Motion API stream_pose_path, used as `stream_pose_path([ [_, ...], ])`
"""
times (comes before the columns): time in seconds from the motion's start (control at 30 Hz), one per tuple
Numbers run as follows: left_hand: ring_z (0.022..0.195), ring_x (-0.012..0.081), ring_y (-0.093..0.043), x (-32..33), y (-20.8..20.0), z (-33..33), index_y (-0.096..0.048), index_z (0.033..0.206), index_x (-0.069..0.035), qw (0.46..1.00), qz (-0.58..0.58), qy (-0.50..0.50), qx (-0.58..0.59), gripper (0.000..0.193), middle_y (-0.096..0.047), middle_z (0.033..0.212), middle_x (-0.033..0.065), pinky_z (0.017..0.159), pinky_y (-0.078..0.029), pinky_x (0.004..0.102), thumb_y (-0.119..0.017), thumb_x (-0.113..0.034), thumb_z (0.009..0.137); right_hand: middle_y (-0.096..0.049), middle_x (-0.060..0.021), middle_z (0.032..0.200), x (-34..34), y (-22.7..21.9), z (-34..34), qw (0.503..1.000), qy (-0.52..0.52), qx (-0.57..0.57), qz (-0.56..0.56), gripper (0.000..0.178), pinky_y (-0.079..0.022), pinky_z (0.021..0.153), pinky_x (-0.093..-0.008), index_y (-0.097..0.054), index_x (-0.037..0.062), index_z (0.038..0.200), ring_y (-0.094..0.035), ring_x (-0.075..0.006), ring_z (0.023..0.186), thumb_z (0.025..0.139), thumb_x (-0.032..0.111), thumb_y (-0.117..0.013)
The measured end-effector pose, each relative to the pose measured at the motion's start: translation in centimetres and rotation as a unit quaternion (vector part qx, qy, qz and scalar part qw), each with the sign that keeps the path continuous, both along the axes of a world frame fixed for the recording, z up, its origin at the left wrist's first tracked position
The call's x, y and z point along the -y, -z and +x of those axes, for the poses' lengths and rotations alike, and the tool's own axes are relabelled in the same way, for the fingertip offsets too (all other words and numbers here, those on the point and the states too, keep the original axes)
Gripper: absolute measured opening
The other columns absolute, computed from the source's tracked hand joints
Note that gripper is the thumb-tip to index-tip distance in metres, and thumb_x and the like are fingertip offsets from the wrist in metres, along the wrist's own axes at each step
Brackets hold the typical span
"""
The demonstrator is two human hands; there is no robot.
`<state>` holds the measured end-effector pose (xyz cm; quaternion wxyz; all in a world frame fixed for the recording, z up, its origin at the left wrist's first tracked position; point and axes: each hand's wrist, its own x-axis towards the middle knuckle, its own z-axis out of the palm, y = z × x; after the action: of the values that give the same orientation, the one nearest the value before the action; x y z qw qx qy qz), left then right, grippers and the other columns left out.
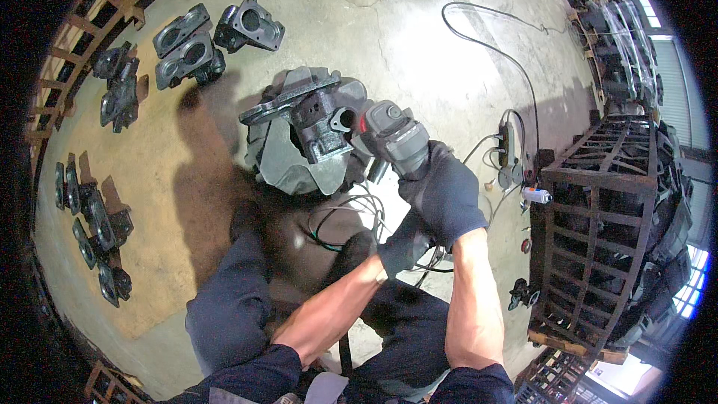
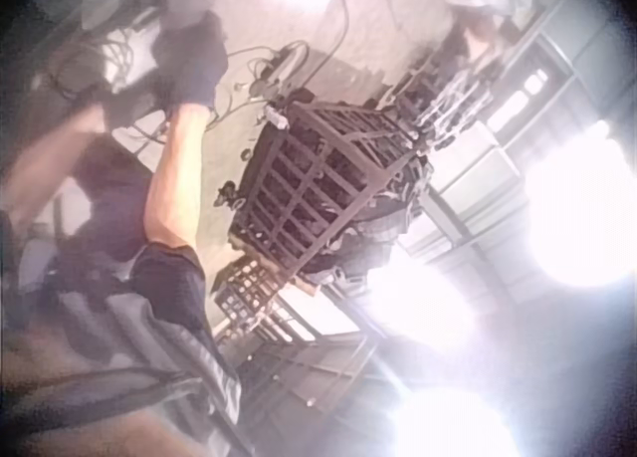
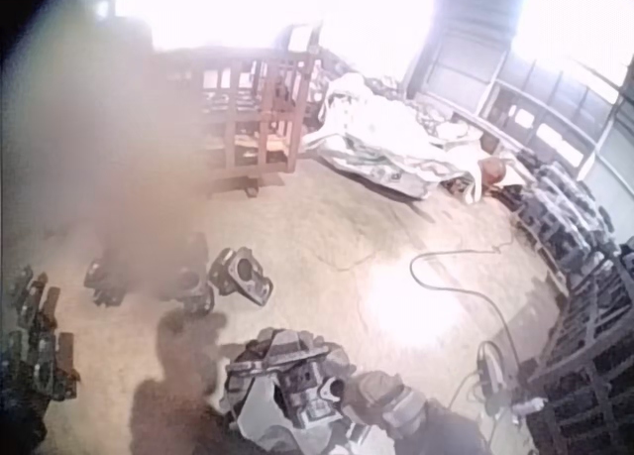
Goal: The person sits on the floor and uses a handheld angle grinder to smooth the surfaces of metal engine blocks. They rotate the parts to access different sides, then place the finished pieces onto a nearby table.
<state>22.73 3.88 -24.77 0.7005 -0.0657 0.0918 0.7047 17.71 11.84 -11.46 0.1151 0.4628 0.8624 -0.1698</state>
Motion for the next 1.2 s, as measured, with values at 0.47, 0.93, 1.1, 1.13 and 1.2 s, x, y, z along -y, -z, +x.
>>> stream_pose_path([
  [0.47,0.122,0.0160,-0.055,0.2,-1.1,0.0,-0.044,0.142,-0.001,0.995,-0.007,0.013,-0.102,0.037,-0.054,0.138,0.0067,0.103,-0.050,0.0298,-0.047,-0.013,0.108,-0.073,-0.0226,0.093,-0.2,0.1,0.8,1.000,-0.006,0.016,-0.005,0.052,-0.057,0.081,-0.0448,-0.063,0.0026,0.115,-0.072,-0.0398,0.089,0.071,0.027,-0.076],
  [0.93,0.098,0.0209,-0.067,-2.1,-0.5,0.9,-0.066,0.107,0.001,0.894,-0.017,-0.017,-0.447,0.033,-0.072,0.101,0.0131,0.087,-0.053,0.0347,-0.077,-0.009,0.077,-0.069,-0.0187,0.086,-4.1,3.2,5.8,0.979,0.037,-0.183,-0.086,0.045,-0.055,0.072,-0.0408,-0.062,-0.0031,0.111,-0.069,-0.0324,0.077,0.075,0.022,-0.074],
  [1.1,0.095,0.0297,-0.069,-1.2,-1.5,-1.7,-0.056,0.121,0.004,0.844,-0.054,0.101,-0.524,0.059,-0.071,0.106,0.0182,0.087,-0.054,0.0369,-0.081,-0.016,0.071,-0.067,-0.0091,0.090,-5.1,6.1,7.8,0.919,0.132,-0.291,-0.233,0.035,-0.053,0.068,-0.0340,-0.063,-0.0033,0.112,-0.064,-0.0175,0.076,0.088,0.022,-0.069],
  [1.13,0.094,0.0312,-0.069,-0.7,-1.4,-1.5,-0.054,0.121,0.005,0.838,-0.090,0.077,-0.532,0.062,-0.070,0.104,0.0194,0.086,-0.054,0.0376,-0.081,-0.020,0.071,-0.068,-0.0082,0.096,-5.1,7.0,8.3,0.881,0.194,-0.316,-0.293,0.039,-0.054,0.072,-0.0324,-0.063,-0.0023,0.117,-0.064,-0.0162,0.080,0.090,0.025,-0.068],
  [1.2,0.093,0.0342,-0.069,0.1,-1.9,-2.8,-0.050,0.121,0.007,0.798,-0.168,0.172,-0.553,0.070,-0.068,0.101,0.0233,0.085,-0.054,0.0397,-0.081,-0.028,0.069,-0.069,-0.0077,0.102,-4.5,8.8,8.9,0.805,0.276,-0.372,-0.370,0.045,-0.055,0.075,-0.0313,-0.064,-0.0013,0.122,-0.065,-0.0157,0.084,0.091,0.030,-0.067],
])
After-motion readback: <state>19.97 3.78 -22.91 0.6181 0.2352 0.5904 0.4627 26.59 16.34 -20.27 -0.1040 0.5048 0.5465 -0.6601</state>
